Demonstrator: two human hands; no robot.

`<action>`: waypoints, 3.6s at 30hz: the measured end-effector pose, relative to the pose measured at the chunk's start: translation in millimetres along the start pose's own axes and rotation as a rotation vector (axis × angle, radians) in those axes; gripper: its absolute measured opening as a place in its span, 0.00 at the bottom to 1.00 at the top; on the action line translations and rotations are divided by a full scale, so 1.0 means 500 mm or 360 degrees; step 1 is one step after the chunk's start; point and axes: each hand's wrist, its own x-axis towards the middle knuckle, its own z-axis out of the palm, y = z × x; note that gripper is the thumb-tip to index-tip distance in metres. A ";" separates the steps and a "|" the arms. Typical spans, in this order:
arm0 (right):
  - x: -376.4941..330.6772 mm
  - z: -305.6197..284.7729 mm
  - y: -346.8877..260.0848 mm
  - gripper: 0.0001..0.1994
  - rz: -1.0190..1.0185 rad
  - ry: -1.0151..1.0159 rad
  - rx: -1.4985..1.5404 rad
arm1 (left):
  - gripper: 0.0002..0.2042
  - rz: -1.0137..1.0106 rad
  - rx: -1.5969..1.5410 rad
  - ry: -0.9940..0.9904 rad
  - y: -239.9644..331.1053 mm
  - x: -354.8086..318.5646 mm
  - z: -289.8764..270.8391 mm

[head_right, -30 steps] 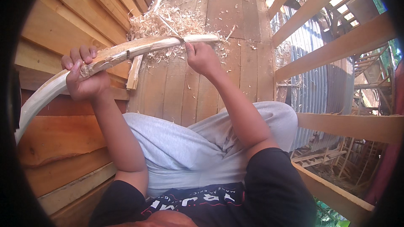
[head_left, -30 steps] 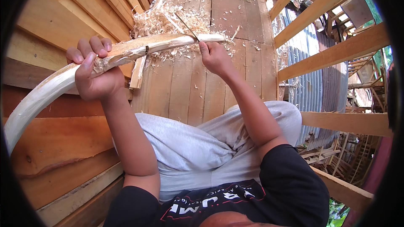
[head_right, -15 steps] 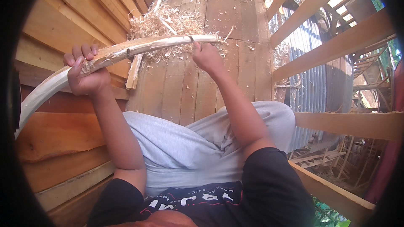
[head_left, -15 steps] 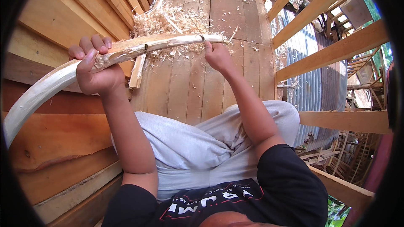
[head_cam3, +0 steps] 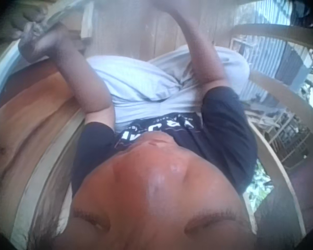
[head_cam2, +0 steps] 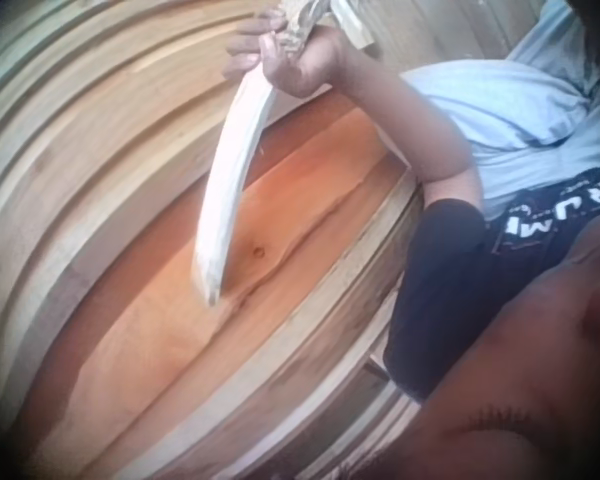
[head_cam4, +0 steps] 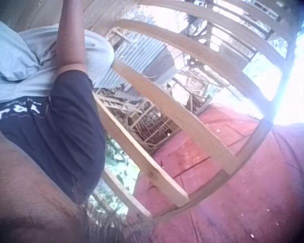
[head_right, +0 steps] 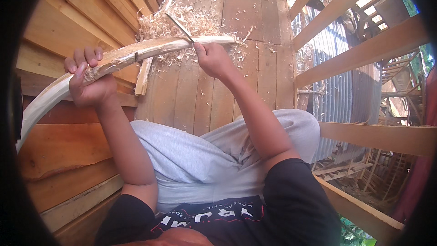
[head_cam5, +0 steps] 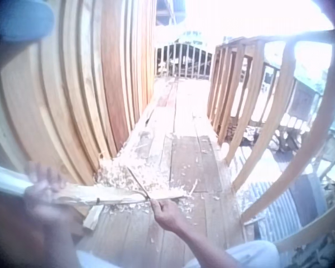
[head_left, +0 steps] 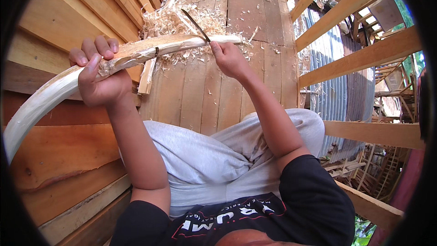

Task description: The person sits cross-legged on a wooden floor and uses a knife to carve a long, curved piece of wood. They repeatedly shave off thin layers, creating wood shavings that accumulate on the floor.

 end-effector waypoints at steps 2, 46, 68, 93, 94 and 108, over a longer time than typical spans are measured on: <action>-0.003 0.002 -0.009 0.27 0.0068 0.0009 -0.0063 | 0.10 -0.0001 0.0027 0.0010 0.000 -0.001 -0.004; -0.052 0.013 -0.059 0.26 0.0113 0.0131 -0.0308 | 0.10 -0.0005 -0.0170 -0.0187 -0.009 -0.001 -0.016; -0.008 0.008 0.015 0.25 0.0292 0.0199 -0.0249 | 0.10 -0.0037 -0.0114 -0.0128 -0.007 -0.003 -0.005; 0.042 -0.010 0.227 0.27 0.0550 0.0351 -0.0406 | 0.11 -0.0058 -0.0096 -0.0159 -0.006 0.003 0.000; 0.047 -0.014 0.274 0.27 0.0595 0.0387 -0.0446 | 0.11 -0.0071 -0.0102 -0.0153 -0.013 0.004 0.001; 0.019 0.003 0.031 0.27 0.0270 0.0165 -0.0124 | 0.08 0.0047 0.0008 0.0319 -0.014 -0.004 0.019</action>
